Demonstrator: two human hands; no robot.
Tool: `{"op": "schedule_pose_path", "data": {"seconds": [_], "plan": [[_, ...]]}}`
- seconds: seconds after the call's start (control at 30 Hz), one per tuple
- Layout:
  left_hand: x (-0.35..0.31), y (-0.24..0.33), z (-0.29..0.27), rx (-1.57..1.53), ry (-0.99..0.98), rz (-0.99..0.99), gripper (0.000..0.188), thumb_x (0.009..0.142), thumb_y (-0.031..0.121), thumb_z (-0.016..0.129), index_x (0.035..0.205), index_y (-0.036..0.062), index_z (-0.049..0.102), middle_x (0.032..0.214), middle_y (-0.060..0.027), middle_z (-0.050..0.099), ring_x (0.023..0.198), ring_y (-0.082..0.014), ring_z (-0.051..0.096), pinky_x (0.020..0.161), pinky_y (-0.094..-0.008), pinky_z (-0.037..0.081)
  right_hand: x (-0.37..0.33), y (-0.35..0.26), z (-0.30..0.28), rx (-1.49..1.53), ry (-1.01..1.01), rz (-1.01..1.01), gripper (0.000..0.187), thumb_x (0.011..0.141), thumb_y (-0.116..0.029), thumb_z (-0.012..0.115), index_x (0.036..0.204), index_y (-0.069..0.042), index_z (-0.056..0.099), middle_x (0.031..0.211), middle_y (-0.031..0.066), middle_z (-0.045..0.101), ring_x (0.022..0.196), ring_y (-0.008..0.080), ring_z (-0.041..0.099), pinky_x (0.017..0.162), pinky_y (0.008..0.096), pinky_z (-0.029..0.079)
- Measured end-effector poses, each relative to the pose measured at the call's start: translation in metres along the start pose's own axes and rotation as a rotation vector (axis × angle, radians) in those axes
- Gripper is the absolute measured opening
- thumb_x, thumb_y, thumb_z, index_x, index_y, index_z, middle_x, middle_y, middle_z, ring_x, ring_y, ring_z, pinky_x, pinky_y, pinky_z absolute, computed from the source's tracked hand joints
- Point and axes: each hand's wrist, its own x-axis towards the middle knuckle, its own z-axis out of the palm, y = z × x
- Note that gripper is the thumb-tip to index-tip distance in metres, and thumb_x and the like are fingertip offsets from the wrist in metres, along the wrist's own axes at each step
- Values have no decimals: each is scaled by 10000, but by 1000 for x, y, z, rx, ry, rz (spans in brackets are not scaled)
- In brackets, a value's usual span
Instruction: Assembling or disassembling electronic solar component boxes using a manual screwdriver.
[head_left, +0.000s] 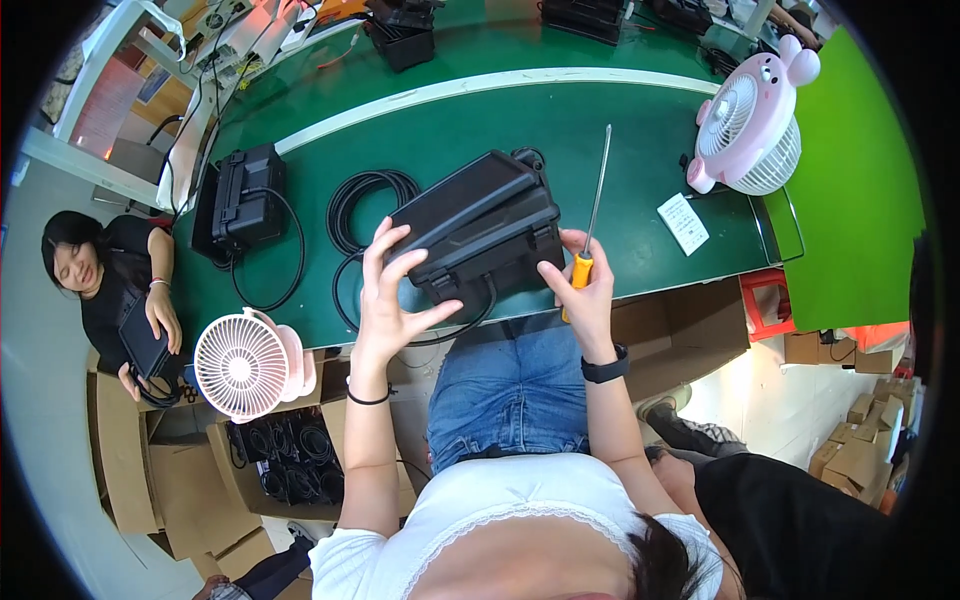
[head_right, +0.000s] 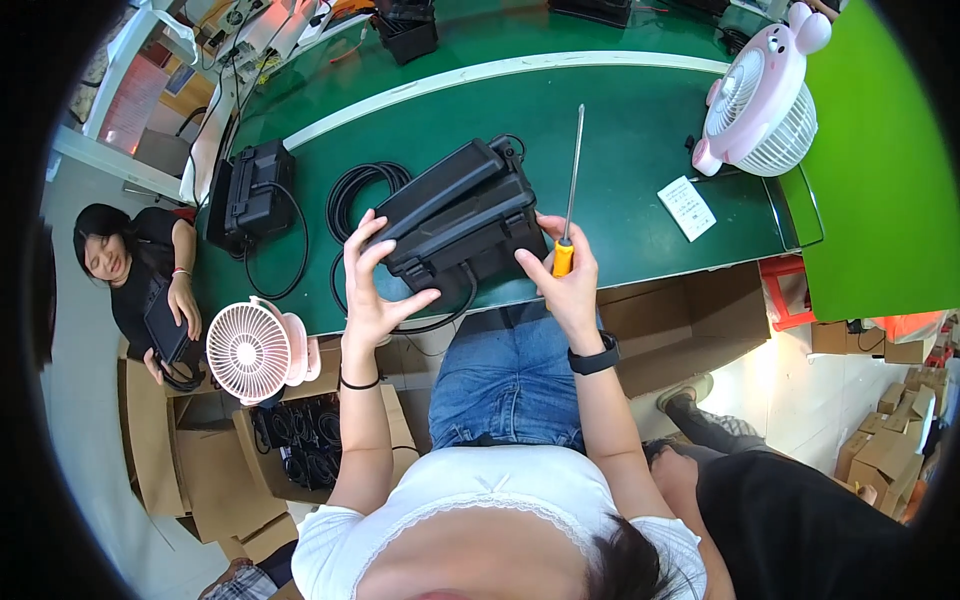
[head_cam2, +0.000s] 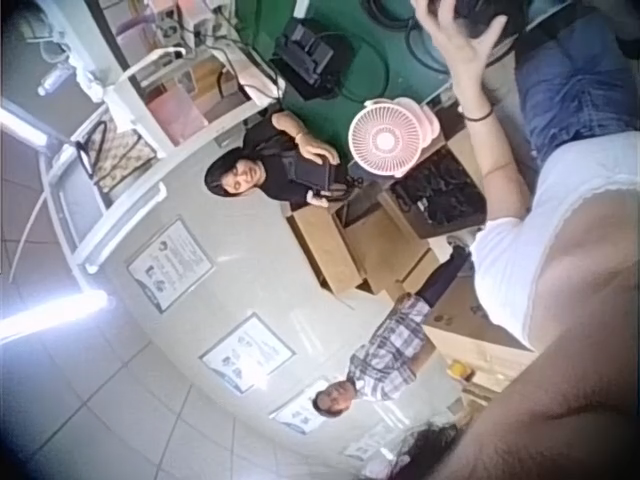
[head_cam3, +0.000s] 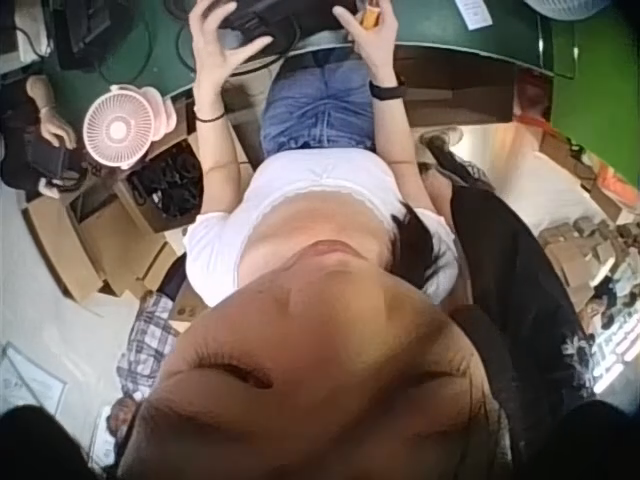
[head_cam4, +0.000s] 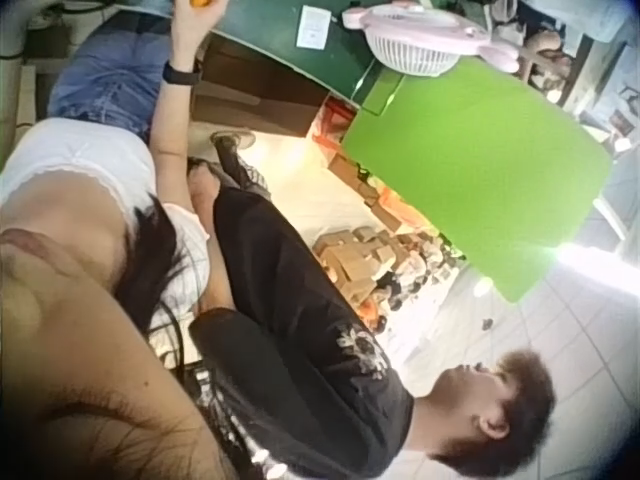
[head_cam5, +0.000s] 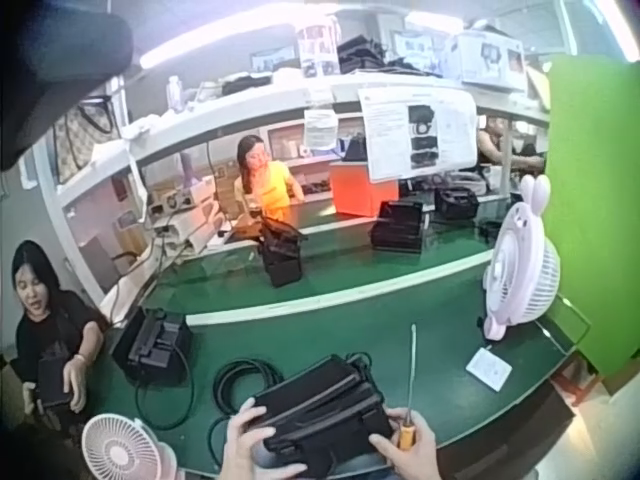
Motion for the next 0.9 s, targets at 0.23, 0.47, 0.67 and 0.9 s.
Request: {"op": "schedule_pose_path", "data": {"seconds": [0.23, 0.47, 0.67, 0.9], "plan": [[3, 3, 0, 31, -19, -34, 548, 593, 275, 927, 1085, 213, 696, 1409, -154, 410, 1374, -476, 364, 1045, -556, 440, -12, 1, 21, -26, 97, -75, 360, 821, -14, 724, 1163, -11, 613, 1478, 91, 489, 615, 22, 485, 561, 180, 406], [-2, 4, 1, 20, -29, -20, 523, 586, 241, 930, 1053, 213, 698, 1408, -146, 405, 1394, -463, 340, 1059, -536, 431, -7, -10, 12, -177, 44, -132, 358, 824, -17, 720, 1164, -2, 611, 1493, 104, 465, 723, 52, 576, 636, 195, 462], [-2, 6, 3, 12, -24, -23, 515, 579, 250, 933, 1033, 191, 698, 1413, -151, 406, 1398, -460, 336, 1080, -538, 398, -7, -14, 4, -68, -102, -66, 239, 835, 5, 699, 1059, -15, 620, 1508, 151, 425, 761, 57, 608, 633, 187, 484], [-6, 8, 6, -23, -12, -20, 490, 565, 221, 936, 1011, 204, 733, 1387, -132, 419, 1407, -463, 316, 1109, -544, 379, -10, -33, 6, 80, -88, -70, 359, 880, -30, 668, 1235, -11, 617, 1561, 109, 344, 633, 3, 561, 463, 158, 431]]}}
